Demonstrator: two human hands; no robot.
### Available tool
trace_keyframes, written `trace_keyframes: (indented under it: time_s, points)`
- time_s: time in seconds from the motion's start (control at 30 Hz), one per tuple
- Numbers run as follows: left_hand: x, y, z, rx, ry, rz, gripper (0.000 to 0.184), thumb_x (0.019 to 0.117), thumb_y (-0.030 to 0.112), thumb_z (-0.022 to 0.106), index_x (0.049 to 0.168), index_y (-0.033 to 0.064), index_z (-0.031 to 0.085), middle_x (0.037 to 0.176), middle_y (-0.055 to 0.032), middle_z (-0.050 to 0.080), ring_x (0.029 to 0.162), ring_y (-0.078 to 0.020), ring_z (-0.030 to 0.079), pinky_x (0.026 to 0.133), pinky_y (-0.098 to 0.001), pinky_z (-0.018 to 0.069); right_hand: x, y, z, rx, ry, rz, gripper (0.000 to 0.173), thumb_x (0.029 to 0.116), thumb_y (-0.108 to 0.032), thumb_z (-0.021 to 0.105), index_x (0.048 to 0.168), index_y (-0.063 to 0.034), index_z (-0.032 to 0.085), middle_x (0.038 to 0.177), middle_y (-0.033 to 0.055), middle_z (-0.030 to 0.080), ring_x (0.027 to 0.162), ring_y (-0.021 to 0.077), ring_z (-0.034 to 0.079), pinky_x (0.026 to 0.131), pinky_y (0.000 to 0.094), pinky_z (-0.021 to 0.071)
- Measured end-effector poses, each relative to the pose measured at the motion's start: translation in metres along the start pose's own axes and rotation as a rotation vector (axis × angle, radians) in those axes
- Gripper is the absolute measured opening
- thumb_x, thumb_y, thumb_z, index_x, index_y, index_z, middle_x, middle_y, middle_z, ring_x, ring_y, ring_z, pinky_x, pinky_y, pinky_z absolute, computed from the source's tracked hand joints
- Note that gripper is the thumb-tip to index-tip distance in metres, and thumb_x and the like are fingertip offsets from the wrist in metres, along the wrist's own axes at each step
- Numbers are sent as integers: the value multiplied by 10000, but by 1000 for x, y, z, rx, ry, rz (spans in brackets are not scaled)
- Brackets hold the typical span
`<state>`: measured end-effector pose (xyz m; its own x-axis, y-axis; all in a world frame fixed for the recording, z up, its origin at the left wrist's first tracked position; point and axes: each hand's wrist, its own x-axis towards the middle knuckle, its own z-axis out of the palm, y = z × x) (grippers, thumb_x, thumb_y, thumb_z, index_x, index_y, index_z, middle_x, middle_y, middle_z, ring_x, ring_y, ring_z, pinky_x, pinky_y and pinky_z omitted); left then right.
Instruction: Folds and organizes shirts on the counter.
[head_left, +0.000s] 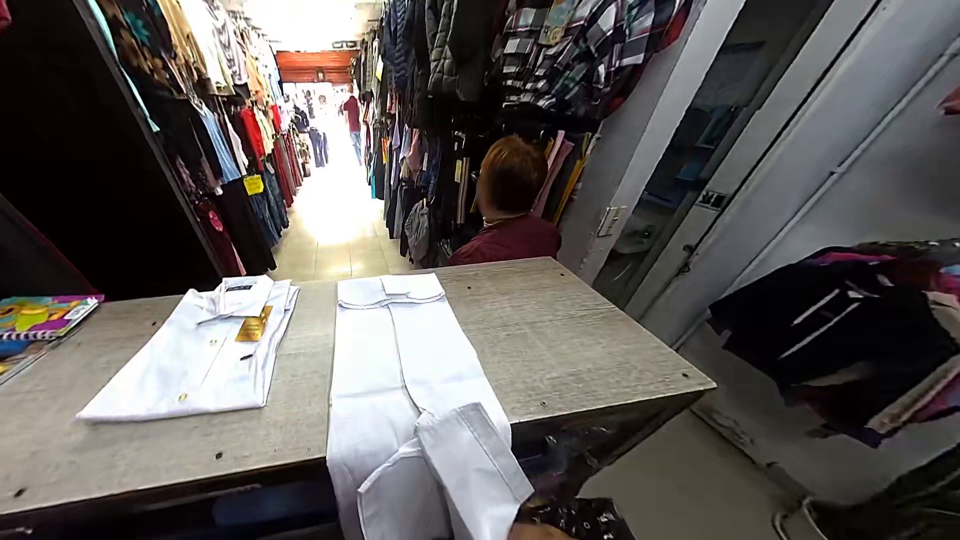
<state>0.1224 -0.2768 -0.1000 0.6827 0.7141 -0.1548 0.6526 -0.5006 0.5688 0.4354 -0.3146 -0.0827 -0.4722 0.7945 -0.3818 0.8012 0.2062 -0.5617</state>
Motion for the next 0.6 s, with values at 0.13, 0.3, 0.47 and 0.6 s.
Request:
trace_keyframes:
  time_s: [0.13,0.3,0.47,0.6]
  points:
    - [-3,0,-17,-109,344,-40,418,934,-59,595,1348,-115,584,1398,-291,581,1321,-422,563,1145,-499,424,6,35,1,36,459,-353,480,897,9,665,1371,49,600,1411,227,599,1310,343,595,1118,472,470]
    - [28,-5,-16,-57,764,153,339,920,42,569,1216,-75,687,1203,-219,712,1122,-329,704,974,-428,564,36,19,-19,96,590,-275,432,964,-62,590,1377,63,582,1337,232,643,1200,315,663,1048,424,521]
    - [51,-3,-48,49,692,55,455,966,261,579,1311,-26,655,1378,-255,613,1276,-419,603,1047,-581,480,51,16,-53,-61,843,-365,281,988,-104,543,1168,-14,740,1193,170,724,1116,275,703,980,402,561]
    - [100,3,-90,127,148,-302,700,1017,536,501,1607,193,344,1680,-202,207,1562,-420,128,1191,-708,60,80,25,-92,-145,551,-66,420,1046,-284,496,1425,-153,621,1534,185,499,1467,415,392,1158,684,259]
